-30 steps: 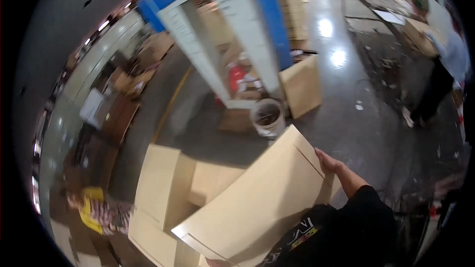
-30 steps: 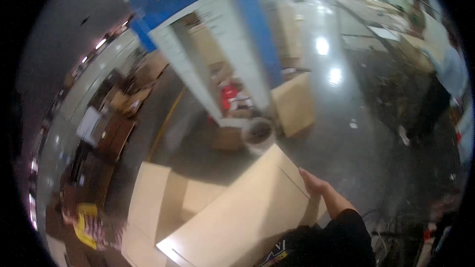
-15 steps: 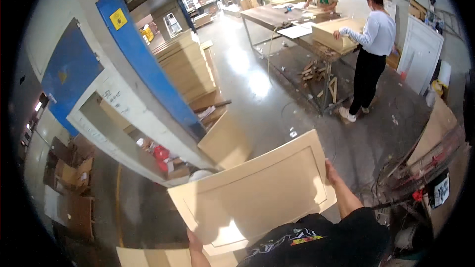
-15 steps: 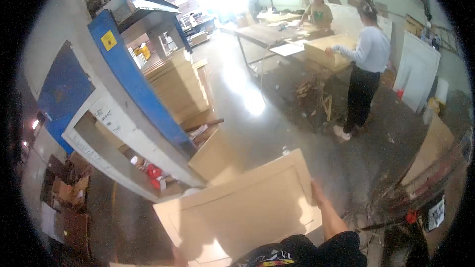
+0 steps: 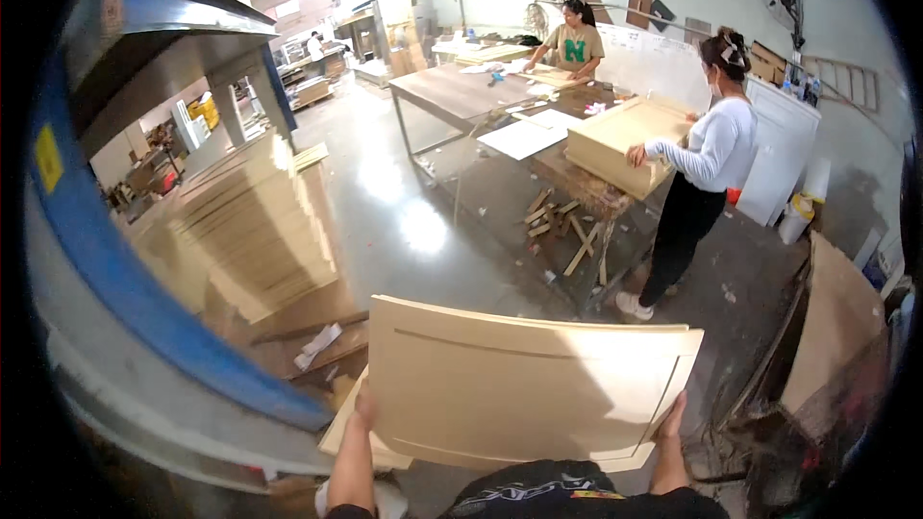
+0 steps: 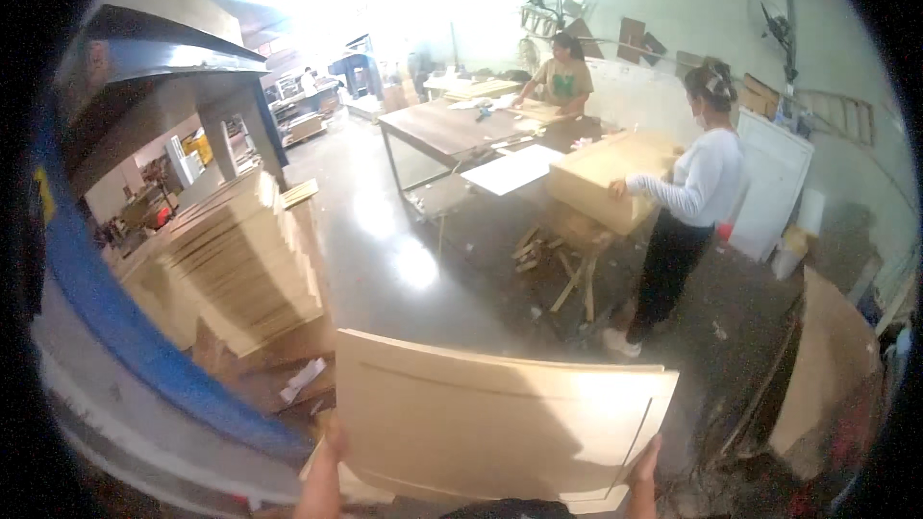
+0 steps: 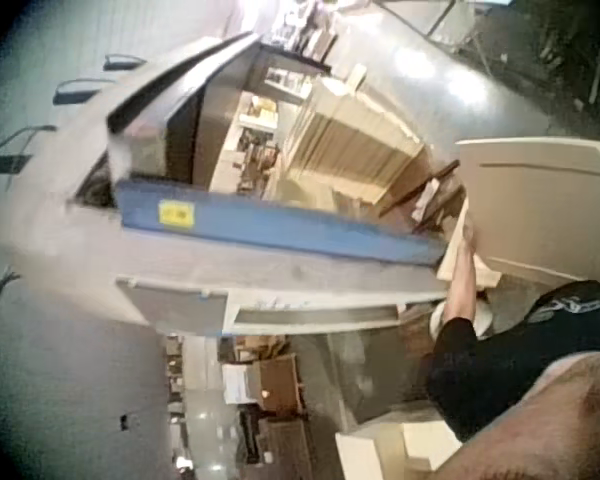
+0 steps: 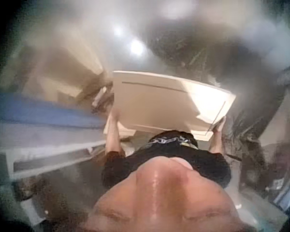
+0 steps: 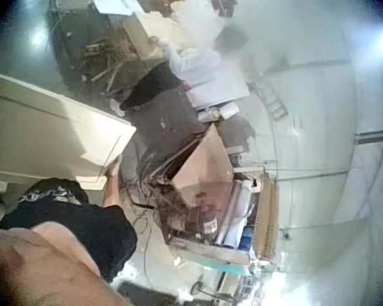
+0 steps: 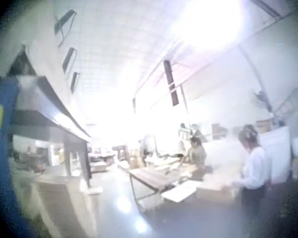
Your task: The person moves wooden cabinet doors from a stack to a work table by hand. The person then retrieves thin wooden strips from a container and places them onto the surface of one of the doors.
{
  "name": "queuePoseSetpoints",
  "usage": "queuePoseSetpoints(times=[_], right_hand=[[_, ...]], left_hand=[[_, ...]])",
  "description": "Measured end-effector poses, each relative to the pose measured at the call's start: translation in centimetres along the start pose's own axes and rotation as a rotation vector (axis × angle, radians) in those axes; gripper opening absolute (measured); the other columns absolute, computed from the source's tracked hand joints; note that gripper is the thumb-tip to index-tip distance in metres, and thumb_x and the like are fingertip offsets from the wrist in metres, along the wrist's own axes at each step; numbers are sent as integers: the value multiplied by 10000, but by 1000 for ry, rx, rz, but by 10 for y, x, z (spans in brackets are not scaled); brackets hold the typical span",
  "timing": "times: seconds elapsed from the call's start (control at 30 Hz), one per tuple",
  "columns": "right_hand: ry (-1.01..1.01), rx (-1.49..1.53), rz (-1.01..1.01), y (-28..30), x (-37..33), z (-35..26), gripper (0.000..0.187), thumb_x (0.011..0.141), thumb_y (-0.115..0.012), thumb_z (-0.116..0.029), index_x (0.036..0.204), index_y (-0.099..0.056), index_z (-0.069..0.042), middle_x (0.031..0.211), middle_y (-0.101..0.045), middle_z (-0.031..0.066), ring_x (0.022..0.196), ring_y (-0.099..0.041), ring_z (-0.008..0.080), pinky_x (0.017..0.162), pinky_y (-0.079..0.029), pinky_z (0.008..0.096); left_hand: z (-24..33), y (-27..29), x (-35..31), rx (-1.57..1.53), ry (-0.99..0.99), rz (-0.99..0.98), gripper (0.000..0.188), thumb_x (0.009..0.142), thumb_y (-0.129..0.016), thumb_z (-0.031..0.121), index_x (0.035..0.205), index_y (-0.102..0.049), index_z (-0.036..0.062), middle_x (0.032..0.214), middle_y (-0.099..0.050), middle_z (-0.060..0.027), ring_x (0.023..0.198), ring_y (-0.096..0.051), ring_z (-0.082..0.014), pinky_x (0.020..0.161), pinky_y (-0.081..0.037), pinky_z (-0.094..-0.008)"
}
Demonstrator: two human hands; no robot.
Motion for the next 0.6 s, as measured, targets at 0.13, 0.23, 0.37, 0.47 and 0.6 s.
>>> queuePoseSetpoints(times=[0.13,0.23,0.37,0.47,0.6], right_hand=[[-35,-41,61,-92,116,-19,788,1016,-250,-621,1538,-304,-34,1559,-356,194,1413,-371,359,1155,-317,458],[-95,50,-64,-151,198,-31,806,1012,-239,-639,1542,-301,-34,1564,-351,190,1417,-362,359,1156,-311,462],[151,-97,-28,-252,320,-44,827,1004,-267,-661,1554,-281,-43,1582,-324,172,1434,-325,344,1181,-257,446],[131,-241,44,-363,400,-65,828,985,-294,-701,1552,-308,-97,1566,-368,111,1423,-353,303,1164,-304,434],[188,-249,-128,-545,497,-87,754,1026,-293,-628,1545,-314,-82,1550,-392,103,1408,-379,286,1154,-323,425]], left_hand=[[16,10,170,31,-21,-17,776,1010,-328,635,1483,-405,24,1442,-489,-155,1330,-439,-323,1039,-423,-481],[27,46,263,-70,-139,120,677,1046,-287,536,1436,-471,14,1365,-559,-135,1284,-496,-300,1008,-460,-452],[105,71,361,-160,-59,146,682,1045,-277,538,1443,-462,15,1376,-551,-138,1288,-492,-306,1019,-451,-455],[145,107,438,-231,-46,181,685,1044,-269,539,1447,-455,17,1385,-545,-140,1292,-489,-310,1028,-445,-457],[190,163,565,-295,-37,165,690,1043,-260,541,1454,-445,18,1396,-536,-143,1297,-485,-315,1039,-436,-460]])
Point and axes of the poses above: each hand's wrist, its own x-axis towards the middle knuckle, its own y-axis out of the back of the hand, z = x × y, the point moved 5 cm from there along x, towards the middle knuckle
